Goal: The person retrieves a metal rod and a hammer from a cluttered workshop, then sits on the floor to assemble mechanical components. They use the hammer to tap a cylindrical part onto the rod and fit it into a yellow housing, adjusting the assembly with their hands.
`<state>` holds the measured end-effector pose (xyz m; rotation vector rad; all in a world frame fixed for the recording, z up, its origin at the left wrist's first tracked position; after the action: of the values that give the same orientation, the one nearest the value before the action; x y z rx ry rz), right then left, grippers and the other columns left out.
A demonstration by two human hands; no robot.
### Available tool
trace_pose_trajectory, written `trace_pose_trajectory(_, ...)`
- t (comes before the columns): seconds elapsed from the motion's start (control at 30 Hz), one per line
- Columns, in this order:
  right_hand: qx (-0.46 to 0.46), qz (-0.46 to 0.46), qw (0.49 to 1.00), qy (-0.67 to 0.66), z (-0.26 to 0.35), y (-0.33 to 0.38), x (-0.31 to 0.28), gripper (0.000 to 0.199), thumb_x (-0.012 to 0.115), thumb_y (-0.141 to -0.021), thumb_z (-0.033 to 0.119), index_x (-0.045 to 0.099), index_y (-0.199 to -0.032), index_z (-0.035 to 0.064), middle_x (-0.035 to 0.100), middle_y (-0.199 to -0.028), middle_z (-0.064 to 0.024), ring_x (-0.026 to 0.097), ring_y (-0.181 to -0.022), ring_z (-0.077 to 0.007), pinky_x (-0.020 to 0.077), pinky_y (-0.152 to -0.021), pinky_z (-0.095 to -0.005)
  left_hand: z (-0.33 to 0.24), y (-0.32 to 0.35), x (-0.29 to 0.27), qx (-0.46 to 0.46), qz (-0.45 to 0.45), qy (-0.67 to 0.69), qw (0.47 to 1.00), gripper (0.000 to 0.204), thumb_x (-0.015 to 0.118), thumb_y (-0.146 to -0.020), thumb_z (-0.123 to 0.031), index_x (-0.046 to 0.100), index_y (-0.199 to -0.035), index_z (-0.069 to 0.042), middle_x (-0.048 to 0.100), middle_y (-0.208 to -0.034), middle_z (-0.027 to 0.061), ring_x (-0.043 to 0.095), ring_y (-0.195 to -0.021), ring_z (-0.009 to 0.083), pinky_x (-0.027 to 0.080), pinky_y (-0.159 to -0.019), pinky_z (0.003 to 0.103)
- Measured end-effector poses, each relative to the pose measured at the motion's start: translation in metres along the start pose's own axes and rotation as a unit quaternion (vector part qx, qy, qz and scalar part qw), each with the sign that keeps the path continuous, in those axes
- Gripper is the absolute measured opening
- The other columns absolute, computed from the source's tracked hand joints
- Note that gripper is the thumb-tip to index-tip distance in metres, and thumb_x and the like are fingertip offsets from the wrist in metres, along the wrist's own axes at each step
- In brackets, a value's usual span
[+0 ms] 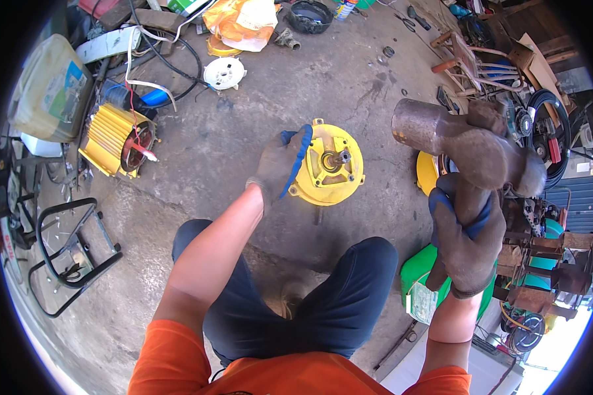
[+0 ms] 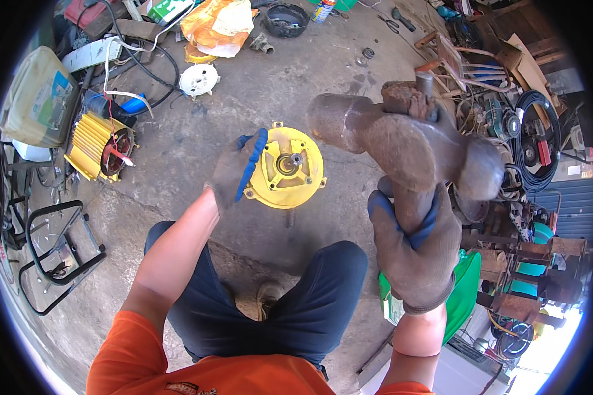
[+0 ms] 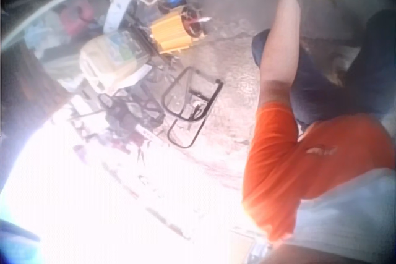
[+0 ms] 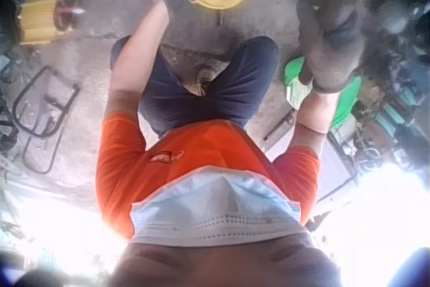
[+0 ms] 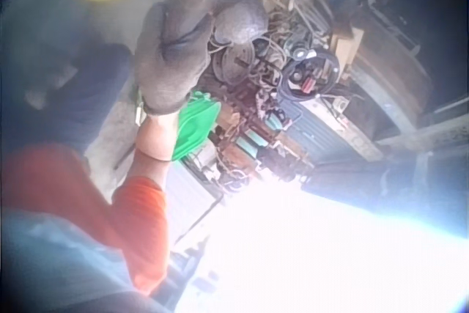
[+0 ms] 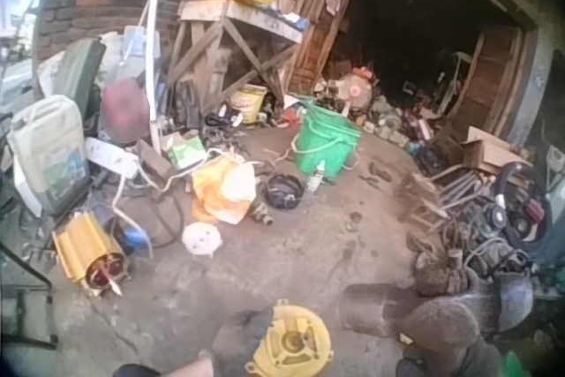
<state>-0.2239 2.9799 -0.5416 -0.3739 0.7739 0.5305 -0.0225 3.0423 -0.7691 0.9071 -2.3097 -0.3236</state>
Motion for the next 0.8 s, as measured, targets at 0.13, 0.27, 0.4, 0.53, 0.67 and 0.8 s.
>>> trace_pose_trajectory(0.13,-0.073,0.146,0.975,0.152,-0.031,0.004,0.051,0.024,0.065,-0.086,0.015,0.059,-0.104,-0.0005,0.067,-0.078,-0.0191,0.068,-0.072,-0.0317,0.0527,-0.069,-0.0426,0.009,-0.009,-0.003,0.002,0.011,-0.011,1.000,0.052,0.062,-0.098,-0.038,0.054,-0.124,0.006,0.065,-0.110,0.0093,0.064,-0.094,0.0126,0.055,-0.081,0.028)
trace_pose_trajectory(0.27,-0.011,0.233,0.945,0.230,-0.059,-0.002,0.066,0.023,0.067,-0.083,0.012,0.058,-0.101,-0.0008,0.063,-0.072,-0.0124,0.065,-0.065,-0.0221,0.0513,-0.062,-0.0396,0.002,0.000,0.001,0.005,-0.012,-0.013,1.000,0.048,0.062,-0.096,-0.042,0.061,-0.112,0.004,0.063,-0.093,0.0039,0.057,-0.081,0.0091,0.050,-0.073,0.027)
trace_pose_trajectory(0.4,0.015,0.183,0.975,0.124,-0.038,-0.002,0.028,0.024,0.069,-0.081,0.012,0.061,-0.101,0.0010,0.064,-0.073,-0.0107,0.063,-0.064,-0.0215,0.0498,-0.063,-0.0363,0.001,-0.001,-0.010,0.014,-0.025,-0.020,0.999,0.050,0.063,-0.096,-0.042,0.060,-0.115,0.005,0.064,-0.096,0.0053,0.058,-0.084,0.0095,0.050,-0.075,0.026)
trace_pose_trajectory(0.53,-0.045,-0.047,0.996,0.060,0.006,-0.015,-0.004,0.023,0.069,-0.084,0.010,0.061,-0.102,-0.0015,0.066,-0.078,-0.0193,0.067,-0.069,-0.0321,0.0512,-0.068,-0.0379,-0.008,0.009,-0.005,-0.002,-0.016,0.000,1.000,0.057,0.063,-0.096,-0.042,0.055,-0.124,0.007,0.065,-0.109,0.0105,0.062,-0.095,0.0132,0.053,-0.081,0.027)
trace_pose_trajectory(0.67,-0.084,-0.079,0.991,0.064,-0.017,-0.025,0.016,0.026,0.068,-0.085,0.012,0.059,-0.105,-0.0016,0.066,-0.079,-0.0225,0.068,-0.073,-0.0382,0.0516,-0.070,-0.0422,0.000,0.005,-0.010,0.001,-0.013,-0.019,1.000,0.061,0.064,-0.096,-0.042,0.052,-0.129,0.008,0.065,-0.113,0.0121,0.064,-0.099,0.0145,0.053,-0.084,0.028)
trace_pose_trajectory(0.8,0.018,0.167,0.946,0.279,-0.074,-0.024,0.061,0.028,0.060,-0.088,0.023,0.052,-0.104,0.0010,0.065,-0.079,-0.0277,0.064,-0.080,-0.0470,0.0498,-0.075,-0.0557,-0.005,0.015,0.013,0.021,-0.028,-0.022,0.999,0.048,0.062,-0.097,-0.040,0.061,-0.114,0.005,0.066,-0.097,0.0060,0.060,-0.084,0.0099,0.051,-0.075,0.026)
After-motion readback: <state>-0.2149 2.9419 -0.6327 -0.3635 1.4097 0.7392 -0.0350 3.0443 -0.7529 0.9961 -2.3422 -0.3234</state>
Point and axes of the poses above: each hand's wrist, its own y-axis away from the middle knuckle, its own x-axis out of the palm, z = x × y, the point moved 1 cm from there along -y, towards the middle knuckle
